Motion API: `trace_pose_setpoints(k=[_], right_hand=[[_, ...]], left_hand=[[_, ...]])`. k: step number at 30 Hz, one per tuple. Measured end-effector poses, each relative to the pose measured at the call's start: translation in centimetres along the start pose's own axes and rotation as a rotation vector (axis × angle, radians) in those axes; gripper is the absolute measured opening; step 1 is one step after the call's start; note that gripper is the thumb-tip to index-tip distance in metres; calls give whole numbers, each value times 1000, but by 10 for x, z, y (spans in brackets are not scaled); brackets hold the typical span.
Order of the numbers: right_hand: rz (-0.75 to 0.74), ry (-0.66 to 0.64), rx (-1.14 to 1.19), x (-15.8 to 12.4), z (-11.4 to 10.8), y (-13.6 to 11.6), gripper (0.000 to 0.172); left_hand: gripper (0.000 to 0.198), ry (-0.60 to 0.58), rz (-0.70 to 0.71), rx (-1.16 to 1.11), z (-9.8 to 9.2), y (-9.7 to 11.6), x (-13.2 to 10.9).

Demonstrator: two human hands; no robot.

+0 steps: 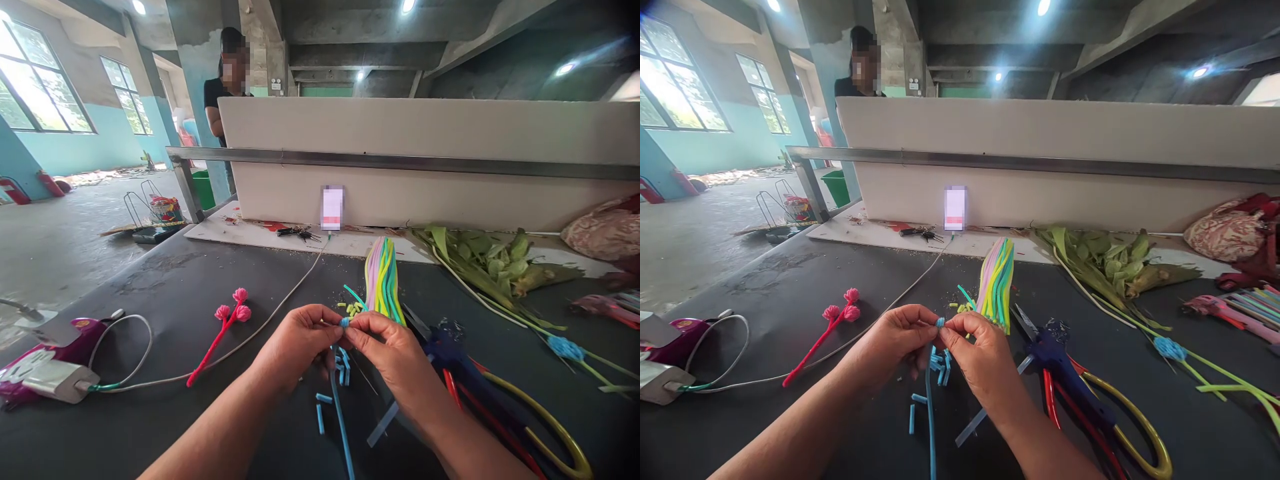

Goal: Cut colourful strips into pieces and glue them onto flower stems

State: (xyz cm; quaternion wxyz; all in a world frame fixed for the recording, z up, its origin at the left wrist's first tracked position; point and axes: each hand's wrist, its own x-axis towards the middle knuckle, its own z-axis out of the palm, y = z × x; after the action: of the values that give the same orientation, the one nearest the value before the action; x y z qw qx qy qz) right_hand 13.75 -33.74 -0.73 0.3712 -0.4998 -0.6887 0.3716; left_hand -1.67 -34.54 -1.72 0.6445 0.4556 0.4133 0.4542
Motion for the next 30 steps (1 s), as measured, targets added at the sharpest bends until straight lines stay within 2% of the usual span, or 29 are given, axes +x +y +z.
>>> trace_pose_setpoints(k=[8,16,22,30], right_hand=[[20,-1,4,2,2,3,21],[105,6,67,4,2,8,26],[107,27,50,6,3,7,31],[88,41,19,5,3,4,26]], left_hand=[[18,23,-7,34,2,1,1],[16,47,-31,50,5,6,-1],[25,57,-18,62,3,5,2],[18,75,-27,47,5,4,1]])
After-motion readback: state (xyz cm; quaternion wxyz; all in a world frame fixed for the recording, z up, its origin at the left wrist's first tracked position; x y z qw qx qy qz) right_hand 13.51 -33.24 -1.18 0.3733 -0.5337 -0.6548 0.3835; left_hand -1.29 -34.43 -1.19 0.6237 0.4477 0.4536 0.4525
